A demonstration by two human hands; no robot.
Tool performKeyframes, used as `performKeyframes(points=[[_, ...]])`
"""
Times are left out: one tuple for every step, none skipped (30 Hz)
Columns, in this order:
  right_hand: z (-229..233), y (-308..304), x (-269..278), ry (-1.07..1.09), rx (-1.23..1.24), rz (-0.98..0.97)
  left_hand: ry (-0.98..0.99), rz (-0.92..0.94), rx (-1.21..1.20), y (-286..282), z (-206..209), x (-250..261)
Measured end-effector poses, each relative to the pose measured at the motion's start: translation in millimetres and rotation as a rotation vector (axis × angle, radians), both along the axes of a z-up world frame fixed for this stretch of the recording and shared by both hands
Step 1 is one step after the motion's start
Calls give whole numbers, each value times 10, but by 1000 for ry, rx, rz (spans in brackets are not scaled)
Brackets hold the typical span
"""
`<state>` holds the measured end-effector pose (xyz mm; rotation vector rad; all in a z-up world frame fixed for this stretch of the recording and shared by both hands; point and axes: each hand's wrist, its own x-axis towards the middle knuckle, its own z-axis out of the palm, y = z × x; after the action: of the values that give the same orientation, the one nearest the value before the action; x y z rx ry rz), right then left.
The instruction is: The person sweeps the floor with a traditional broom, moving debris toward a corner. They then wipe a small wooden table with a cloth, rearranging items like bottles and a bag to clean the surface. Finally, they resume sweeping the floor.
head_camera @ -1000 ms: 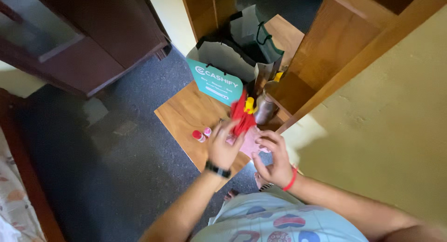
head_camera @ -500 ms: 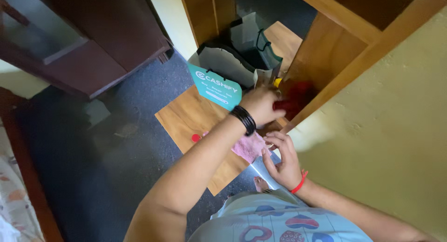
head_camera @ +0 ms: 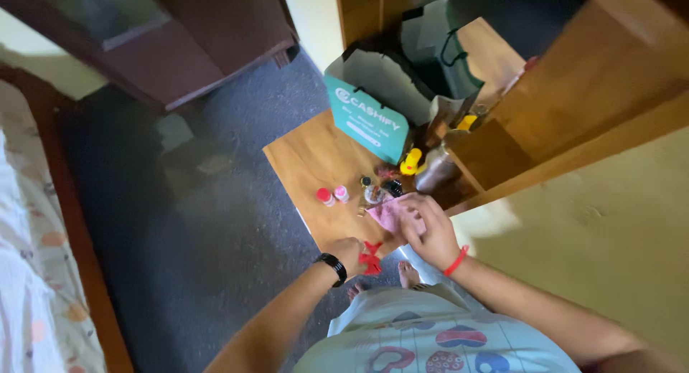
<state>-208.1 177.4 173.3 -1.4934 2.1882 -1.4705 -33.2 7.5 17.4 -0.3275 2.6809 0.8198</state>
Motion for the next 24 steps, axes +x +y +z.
performKeyframes(points=[[-79,-66,-26,-14,18,25,16,28,-37,24,-194,65],[-156,-139,-40,19,63,16,-63,196,-33,1,-305,144],[-230,-218,-55,52,106,7,-144,363,-28,-66,-349,226],[-301,-295,-77,86,145,-1,-224,532,-28,-137,-355,299],[-364,-362,-91,-36,252,11,-185,570,-62,-142,-338,380],[-428,-468,-84,-158,356,21,-146,603,-102,-155,-301,475],[-499,-581,-78,-279,461,33,-107,635,-142,-149,-267,558],[-594,-710,-60,-181,364,93,-107,576,-131,-69,-254,610],[-706,-873,-31,-84,267,153,-107,516,-119,51,-257,633],[-817,-1004,-9,14,170,217,-106,459,-106,153,-265,650],[-933,-1122,24,-37,192,217,-57,509,-93,215,-275,676],[-1053,-1266,70,-88,211,214,-7,556,-83,237,-284,693],[-1175,-1374,97,-139,230,212,44,603,-74,246,-294,698],[-1306,-1443,96,-154,221,194,43,638,-59,261,-304,697],[-1447,-1515,96,-170,213,177,42,673,-45,287,-306,705],[-1593,-1553,117,-189,206,157,38,705,-29,311,-300,724],[-1736,-1572,144,-177,205,131,23,713,-37,312,-294,720],[-1868,-1585,165,-163,203,104,10,721,-46,289,-290,694],[-1974,-1588,186,-150,201,77,-2,728,-56,258,-271,670],[-2034,-1610,173,-120,236,57,34,725,-51,193,-239,610],[-2051,-1627,166,-90,271,37,69,721,-46,118,-189,541],[-2023,-1606,189,-64,311,15,100,716,-38,69,-119,494],[-1943,-1572,210,-85,288,-11,109,705,-103,17,-37,460],[-1807,-1544,210,-104,261,-39,122,693,-170,-59,45,428]])
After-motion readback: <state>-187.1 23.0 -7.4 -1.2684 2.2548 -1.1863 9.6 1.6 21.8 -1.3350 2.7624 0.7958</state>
